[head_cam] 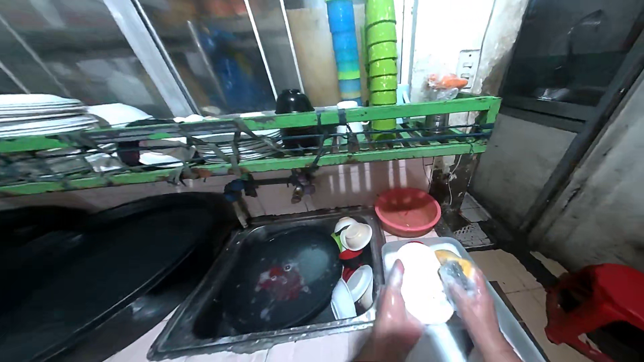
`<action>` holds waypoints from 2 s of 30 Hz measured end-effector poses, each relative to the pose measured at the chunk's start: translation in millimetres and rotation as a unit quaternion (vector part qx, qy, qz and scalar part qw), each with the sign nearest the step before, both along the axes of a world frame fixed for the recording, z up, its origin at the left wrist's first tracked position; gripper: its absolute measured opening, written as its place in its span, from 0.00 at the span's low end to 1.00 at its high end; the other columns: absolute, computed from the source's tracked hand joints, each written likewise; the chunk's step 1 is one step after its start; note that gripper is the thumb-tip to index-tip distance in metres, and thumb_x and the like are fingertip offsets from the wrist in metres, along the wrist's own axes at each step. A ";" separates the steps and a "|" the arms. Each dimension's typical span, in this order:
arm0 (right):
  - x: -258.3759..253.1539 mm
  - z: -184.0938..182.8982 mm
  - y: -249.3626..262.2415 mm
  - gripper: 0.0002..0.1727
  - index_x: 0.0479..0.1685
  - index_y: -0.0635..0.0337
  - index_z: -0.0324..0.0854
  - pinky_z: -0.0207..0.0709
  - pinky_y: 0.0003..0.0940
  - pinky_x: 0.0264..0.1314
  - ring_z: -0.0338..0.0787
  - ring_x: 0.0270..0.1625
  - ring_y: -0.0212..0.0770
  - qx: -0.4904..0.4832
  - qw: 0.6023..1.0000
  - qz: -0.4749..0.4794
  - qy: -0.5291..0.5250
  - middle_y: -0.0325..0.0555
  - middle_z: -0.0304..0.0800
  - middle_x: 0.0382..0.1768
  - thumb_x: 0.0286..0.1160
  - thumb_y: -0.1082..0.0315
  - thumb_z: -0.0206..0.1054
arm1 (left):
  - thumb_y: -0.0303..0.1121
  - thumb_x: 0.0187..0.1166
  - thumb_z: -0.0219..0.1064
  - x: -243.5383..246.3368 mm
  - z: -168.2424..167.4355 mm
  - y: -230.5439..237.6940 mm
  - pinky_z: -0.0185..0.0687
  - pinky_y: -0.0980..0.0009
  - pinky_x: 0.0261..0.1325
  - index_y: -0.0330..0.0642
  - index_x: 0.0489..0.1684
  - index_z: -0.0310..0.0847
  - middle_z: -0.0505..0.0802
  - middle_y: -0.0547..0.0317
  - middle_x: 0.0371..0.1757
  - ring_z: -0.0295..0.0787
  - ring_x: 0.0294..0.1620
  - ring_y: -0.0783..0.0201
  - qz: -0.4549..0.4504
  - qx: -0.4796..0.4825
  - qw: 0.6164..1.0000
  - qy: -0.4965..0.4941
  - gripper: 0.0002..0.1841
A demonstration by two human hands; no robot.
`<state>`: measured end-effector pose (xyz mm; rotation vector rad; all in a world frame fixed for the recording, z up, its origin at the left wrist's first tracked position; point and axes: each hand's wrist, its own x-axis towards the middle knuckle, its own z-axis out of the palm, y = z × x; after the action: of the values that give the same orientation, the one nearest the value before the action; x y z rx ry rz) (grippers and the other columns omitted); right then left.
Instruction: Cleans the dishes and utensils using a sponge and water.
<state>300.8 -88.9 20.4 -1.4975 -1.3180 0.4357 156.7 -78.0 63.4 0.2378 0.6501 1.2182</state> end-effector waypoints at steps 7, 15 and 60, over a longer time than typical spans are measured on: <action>-1.9 23.3 19.4 0.38 0.81 0.70 0.66 0.77 0.51 0.75 0.84 0.71 0.52 -0.097 0.988 0.020 0.119 0.64 0.82 0.70 0.72 0.61 0.73 | 0.47 0.95 0.44 5.7 -3.5 -27.5 0.79 0.59 0.77 0.33 0.79 0.72 0.86 0.44 0.73 0.83 0.73 0.61 -0.061 0.110 0.931 0.342 0.28; 12.7 76.9 17.8 0.41 0.75 0.67 0.72 0.87 0.35 0.58 0.90 0.56 0.35 -0.026 0.973 0.004 0.229 0.51 0.88 0.58 0.54 0.63 0.80 | 0.72 0.84 0.26 -7.9 -18.5 20.8 0.84 0.33 0.52 0.48 0.91 0.53 0.80 0.31 0.76 0.85 0.65 0.30 -0.113 -0.075 0.982 0.134 0.46; 19.3 -50.2 -59.8 0.27 0.65 0.52 0.89 0.80 0.64 0.68 0.87 0.68 0.61 -0.221 0.837 0.406 -0.294 0.56 0.88 0.66 0.65 0.54 0.79 | 0.32 0.93 0.48 -56.5 -37.9 48.7 0.82 0.60 0.70 0.27 0.77 0.68 0.85 0.40 0.68 0.86 0.65 0.56 0.007 0.130 0.926 0.353 0.21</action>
<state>320.1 -148.7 -29.9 -1.4163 -2.5006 0.9117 100.3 -29.3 25.5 0.9258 1.1081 1.2237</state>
